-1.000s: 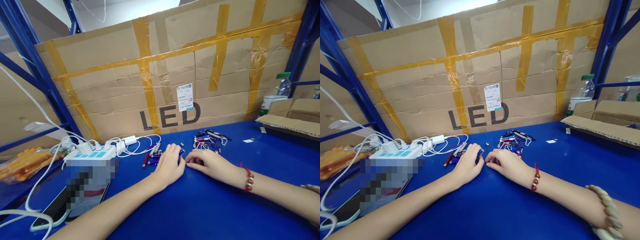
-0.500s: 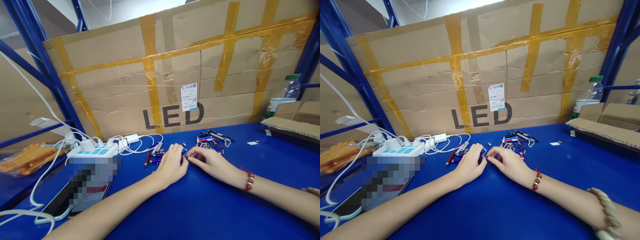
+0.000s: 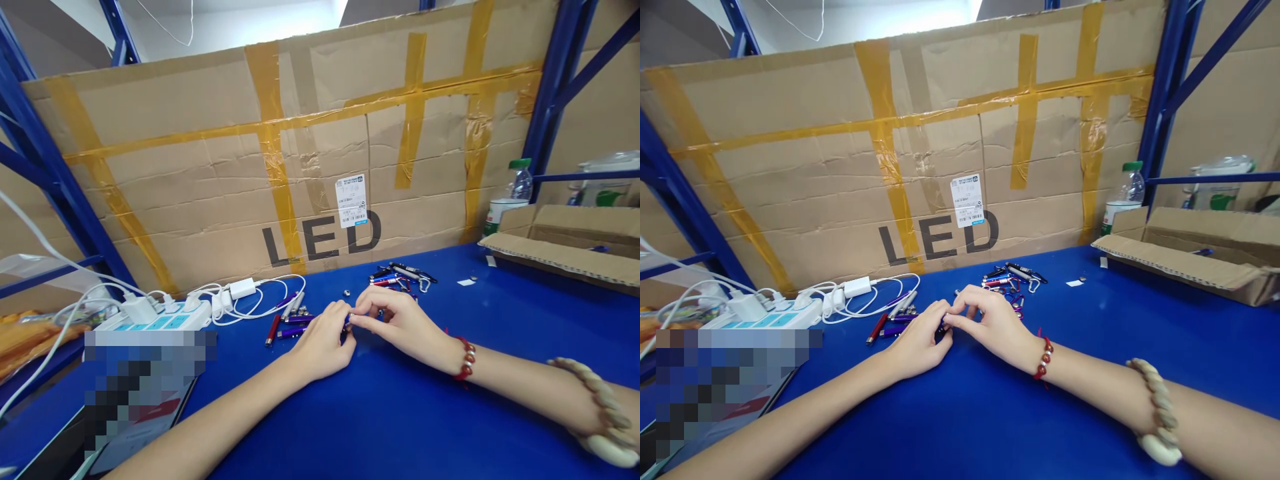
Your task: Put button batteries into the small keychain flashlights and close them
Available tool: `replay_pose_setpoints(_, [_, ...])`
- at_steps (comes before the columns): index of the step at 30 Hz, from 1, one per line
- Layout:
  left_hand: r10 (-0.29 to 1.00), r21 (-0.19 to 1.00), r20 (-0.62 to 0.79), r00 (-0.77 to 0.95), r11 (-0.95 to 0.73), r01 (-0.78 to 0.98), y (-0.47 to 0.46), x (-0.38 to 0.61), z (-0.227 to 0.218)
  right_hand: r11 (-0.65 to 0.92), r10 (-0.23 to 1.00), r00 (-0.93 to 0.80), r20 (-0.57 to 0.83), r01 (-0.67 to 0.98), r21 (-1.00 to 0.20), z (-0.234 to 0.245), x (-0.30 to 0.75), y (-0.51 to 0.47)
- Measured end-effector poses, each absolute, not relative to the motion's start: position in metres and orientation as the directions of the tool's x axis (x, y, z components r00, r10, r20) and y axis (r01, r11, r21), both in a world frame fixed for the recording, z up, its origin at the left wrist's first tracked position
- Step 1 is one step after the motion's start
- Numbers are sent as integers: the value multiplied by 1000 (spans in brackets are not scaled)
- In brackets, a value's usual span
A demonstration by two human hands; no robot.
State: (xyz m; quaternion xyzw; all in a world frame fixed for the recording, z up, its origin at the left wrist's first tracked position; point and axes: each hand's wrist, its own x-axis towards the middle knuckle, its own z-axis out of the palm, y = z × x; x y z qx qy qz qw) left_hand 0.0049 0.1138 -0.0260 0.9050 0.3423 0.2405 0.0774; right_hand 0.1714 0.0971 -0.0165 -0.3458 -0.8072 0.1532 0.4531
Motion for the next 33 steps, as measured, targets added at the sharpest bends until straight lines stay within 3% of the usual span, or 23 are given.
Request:
replay_pose_setpoints(8, [668,359,330,667,-743,565,112,3,-26,724,688,-366,627,404,-559,-16,172,98])
replay_pose_setpoints(15, [744,351,333,579,-668,656,110,5,-24,670,735,-358,575,508,-541,-15,174,99])
replay_pose_setpoints(23, [840,419,299,453,-542,728,108,7,-22,502,806,-136,576,673,-544,-4,195,118])
replay_pose_setpoints(28, [843,417,288,454,-537,733,107,7,-22,456,837,-266,478,822,-341,-14,200,127])
replay_pose_setpoints(33, [841,413,293,456,-541,733,105,6,-21,478,790,-385,477,875,-85,-16,198,122])
